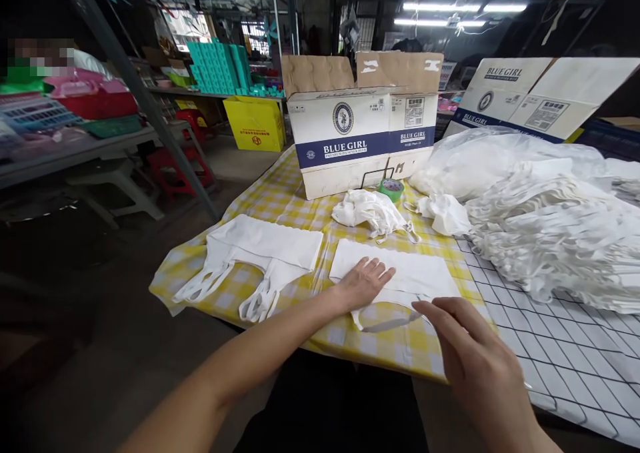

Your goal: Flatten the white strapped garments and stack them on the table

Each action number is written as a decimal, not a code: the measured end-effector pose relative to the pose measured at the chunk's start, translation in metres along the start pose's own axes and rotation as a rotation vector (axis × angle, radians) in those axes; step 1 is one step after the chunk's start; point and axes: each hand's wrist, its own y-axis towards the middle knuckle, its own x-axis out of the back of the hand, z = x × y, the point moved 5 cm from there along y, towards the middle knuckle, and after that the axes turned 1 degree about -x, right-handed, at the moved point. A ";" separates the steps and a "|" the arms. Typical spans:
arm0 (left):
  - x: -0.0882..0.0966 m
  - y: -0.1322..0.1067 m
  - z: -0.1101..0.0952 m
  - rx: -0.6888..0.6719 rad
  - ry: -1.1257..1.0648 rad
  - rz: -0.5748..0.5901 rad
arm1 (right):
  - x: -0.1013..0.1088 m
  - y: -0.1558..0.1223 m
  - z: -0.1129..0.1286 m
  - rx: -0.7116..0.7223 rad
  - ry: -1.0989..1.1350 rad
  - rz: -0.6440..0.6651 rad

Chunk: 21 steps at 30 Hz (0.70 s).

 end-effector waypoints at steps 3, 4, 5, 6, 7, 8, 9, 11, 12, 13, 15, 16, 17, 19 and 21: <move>0.024 0.001 -0.015 0.029 -0.748 0.189 | -0.001 0.000 -0.012 -0.034 -0.030 -0.028; 0.034 0.000 -0.023 -0.001 -1.026 0.271 | -0.002 0.001 -0.016 -0.035 -0.021 -0.025; 0.046 -0.001 -0.031 -0.040 -1.267 0.339 | -0.004 0.003 -0.019 -0.033 0.002 -0.017; 0.056 -0.002 -0.037 -0.070 -1.446 0.393 | -0.006 0.005 -0.022 -0.034 0.038 -0.011; 0.065 -0.003 -0.041 -0.080 -1.564 0.433 | -0.008 0.008 -0.024 -0.037 0.084 -0.008; 0.070 -0.004 -0.043 -0.068 -1.630 0.459 | -0.010 0.011 -0.025 -0.040 0.138 -0.005; 0.072 -0.005 -0.043 -0.038 -1.659 0.471 | -0.014 0.015 -0.025 -0.041 0.197 0.002; 0.071 -0.003 -0.041 0.043 -1.663 0.462 | -0.022 0.022 -0.023 -0.037 0.309 0.025; 0.069 -0.002 -0.040 0.084 -1.654 0.445 | -0.027 0.026 -0.022 -0.029 0.356 0.043; 0.066 -0.001 -0.039 0.122 -1.645 0.421 | -0.032 0.030 -0.020 -0.027 0.384 0.059; 0.062 0.000 -0.033 0.198 -1.615 0.363 | -0.042 0.039 -0.017 0.016 0.404 0.066; 0.060 0.000 -0.026 0.260 -1.594 0.301 | -0.048 0.044 -0.017 0.042 0.381 0.083; 0.058 0.000 -0.018 0.317 -1.564 0.254 | -0.054 0.049 -0.016 0.078 0.331 0.094; 0.049 -0.003 0.004 0.435 -1.448 0.181 | -0.068 0.057 -0.019 0.133 0.154 0.137; 0.038 -0.007 0.032 0.559 -1.299 0.086 | -0.084 0.062 -0.022 0.187 -0.012 0.203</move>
